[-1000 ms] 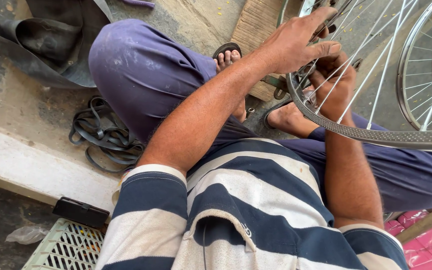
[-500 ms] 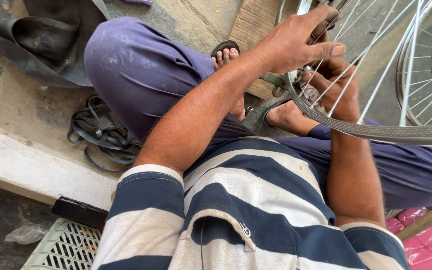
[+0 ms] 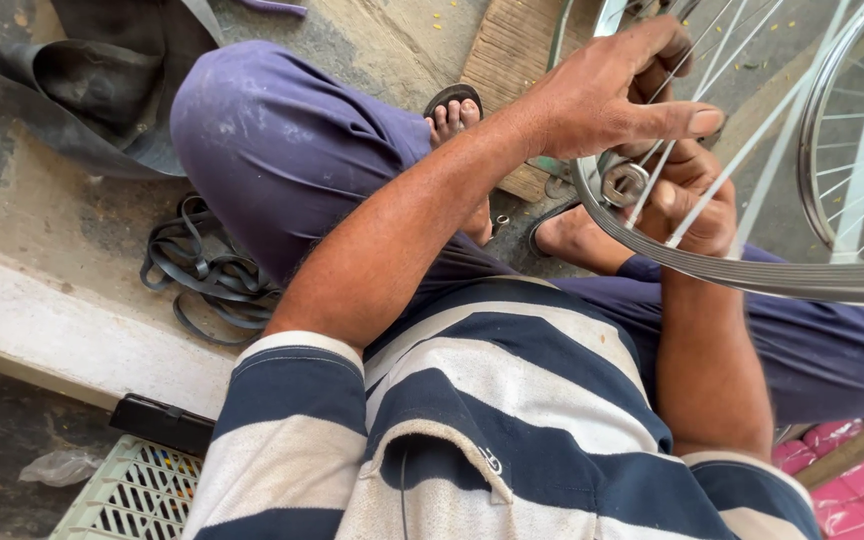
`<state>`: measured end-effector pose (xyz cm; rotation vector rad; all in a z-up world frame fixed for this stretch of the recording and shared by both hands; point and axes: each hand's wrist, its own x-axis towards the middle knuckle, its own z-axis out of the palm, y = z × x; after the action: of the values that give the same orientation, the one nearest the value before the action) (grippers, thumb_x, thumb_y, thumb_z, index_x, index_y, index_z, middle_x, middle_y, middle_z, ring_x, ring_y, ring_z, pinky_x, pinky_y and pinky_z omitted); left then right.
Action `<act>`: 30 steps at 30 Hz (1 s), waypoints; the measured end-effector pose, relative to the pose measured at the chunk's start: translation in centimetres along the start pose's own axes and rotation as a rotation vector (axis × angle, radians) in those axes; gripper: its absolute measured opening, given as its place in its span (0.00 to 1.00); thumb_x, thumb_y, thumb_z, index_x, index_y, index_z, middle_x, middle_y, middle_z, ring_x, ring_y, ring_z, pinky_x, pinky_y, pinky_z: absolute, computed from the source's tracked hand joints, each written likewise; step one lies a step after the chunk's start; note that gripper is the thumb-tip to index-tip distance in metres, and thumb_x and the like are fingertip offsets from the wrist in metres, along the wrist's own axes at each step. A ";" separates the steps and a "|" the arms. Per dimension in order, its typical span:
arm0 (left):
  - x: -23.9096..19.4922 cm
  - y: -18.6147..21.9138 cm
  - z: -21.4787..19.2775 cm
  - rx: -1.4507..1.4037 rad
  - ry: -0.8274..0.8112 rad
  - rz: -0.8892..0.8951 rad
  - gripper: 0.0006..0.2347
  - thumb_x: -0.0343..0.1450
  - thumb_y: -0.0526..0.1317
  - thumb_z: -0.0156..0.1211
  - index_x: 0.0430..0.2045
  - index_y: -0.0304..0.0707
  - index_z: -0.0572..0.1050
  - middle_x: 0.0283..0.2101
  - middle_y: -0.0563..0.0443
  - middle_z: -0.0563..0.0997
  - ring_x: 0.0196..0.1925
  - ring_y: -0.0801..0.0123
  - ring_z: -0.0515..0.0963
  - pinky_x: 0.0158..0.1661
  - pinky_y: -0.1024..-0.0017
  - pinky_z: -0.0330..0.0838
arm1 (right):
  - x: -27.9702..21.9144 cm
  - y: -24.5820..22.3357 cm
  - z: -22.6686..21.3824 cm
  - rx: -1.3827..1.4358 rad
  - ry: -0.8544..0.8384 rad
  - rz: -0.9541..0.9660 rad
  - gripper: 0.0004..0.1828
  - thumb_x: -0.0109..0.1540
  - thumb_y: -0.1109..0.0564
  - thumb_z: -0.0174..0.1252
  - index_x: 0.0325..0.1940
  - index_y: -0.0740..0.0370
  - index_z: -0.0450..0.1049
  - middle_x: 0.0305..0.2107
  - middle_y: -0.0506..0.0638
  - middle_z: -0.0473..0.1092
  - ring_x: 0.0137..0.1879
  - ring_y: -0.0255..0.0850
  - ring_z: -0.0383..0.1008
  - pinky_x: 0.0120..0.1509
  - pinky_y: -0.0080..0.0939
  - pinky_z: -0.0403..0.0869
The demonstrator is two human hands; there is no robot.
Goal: The person sits on the ground and uses a spoke wrench to tighten the spokes of a bicycle wheel mounted on a wooden stand. They rotate the wheel periodically to access different sections of the rim and continue adjusting the tension of the spokes.
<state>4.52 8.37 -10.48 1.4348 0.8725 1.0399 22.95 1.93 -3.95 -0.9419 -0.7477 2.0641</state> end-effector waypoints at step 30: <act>0.7 1.0 -1.3 0.107 -0.006 -0.079 0.36 0.63 0.66 0.69 0.55 0.34 0.73 0.38 0.45 0.85 0.40 0.64 0.87 0.40 0.63 0.82 | 0.0 -0.8 0.7 -0.990 0.118 -0.037 0.12 0.67 0.60 0.65 0.50 0.73 0.79 0.35 0.59 0.76 0.38 0.37 0.76 0.45 0.36 0.75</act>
<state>3.50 9.30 -9.34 1.4793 0.9853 0.9413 22.64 2.21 -2.97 -1.5178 -1.7602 1.5272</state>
